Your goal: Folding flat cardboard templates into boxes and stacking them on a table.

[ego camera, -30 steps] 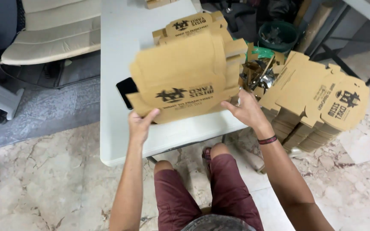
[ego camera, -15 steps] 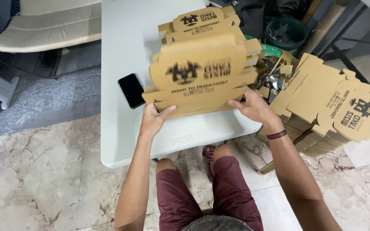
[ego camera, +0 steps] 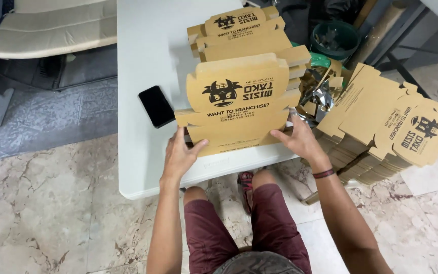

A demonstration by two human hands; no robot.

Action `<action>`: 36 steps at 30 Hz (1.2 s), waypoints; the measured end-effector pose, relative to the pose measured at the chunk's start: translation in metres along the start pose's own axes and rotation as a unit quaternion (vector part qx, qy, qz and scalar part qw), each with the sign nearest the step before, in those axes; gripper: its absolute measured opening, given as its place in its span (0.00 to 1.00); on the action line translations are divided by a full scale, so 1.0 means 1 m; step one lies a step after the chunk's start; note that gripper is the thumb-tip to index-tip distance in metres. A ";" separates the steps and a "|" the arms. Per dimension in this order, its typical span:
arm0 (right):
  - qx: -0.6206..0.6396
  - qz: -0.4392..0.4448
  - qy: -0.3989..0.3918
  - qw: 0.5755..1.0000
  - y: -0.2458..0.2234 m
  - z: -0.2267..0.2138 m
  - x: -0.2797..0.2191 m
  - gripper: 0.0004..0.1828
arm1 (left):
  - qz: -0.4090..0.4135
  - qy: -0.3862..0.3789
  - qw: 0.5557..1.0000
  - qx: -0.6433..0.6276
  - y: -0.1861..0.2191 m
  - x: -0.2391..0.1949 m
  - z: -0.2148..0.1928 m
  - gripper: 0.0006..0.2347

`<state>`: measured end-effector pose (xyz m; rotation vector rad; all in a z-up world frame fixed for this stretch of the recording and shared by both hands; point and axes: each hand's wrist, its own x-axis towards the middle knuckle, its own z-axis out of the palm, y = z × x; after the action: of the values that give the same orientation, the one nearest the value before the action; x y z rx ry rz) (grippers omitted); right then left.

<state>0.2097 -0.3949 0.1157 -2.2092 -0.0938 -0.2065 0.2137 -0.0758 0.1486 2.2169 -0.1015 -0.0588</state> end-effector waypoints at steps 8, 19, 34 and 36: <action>-0.086 -0.093 0.150 0.980 0.095 0.046 -0.006 0.21 | 0.069 0.068 0.995 0.023 -0.062 0.001 0.055 0.17; -0.001 -0.127 0.049 0.991 -0.018 -0.112 0.182 0.09 | 0.201 0.044 0.959 -0.192 0.070 0.188 -0.004 0.16; -0.288 0.170 -0.195 0.922 -0.036 -0.123 0.207 0.56 | -0.149 -0.171 0.938 0.263 0.132 0.177 -0.011 0.49; -0.361 0.171 -0.261 0.879 -0.040 -0.130 0.208 0.59 | -0.174 -0.223 0.925 0.253 0.134 0.178 -0.014 0.35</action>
<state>0.3935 -0.4759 0.2618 -2.9173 0.1008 0.6667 0.3847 -0.1616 0.2627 2.6745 0.0369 -0.8180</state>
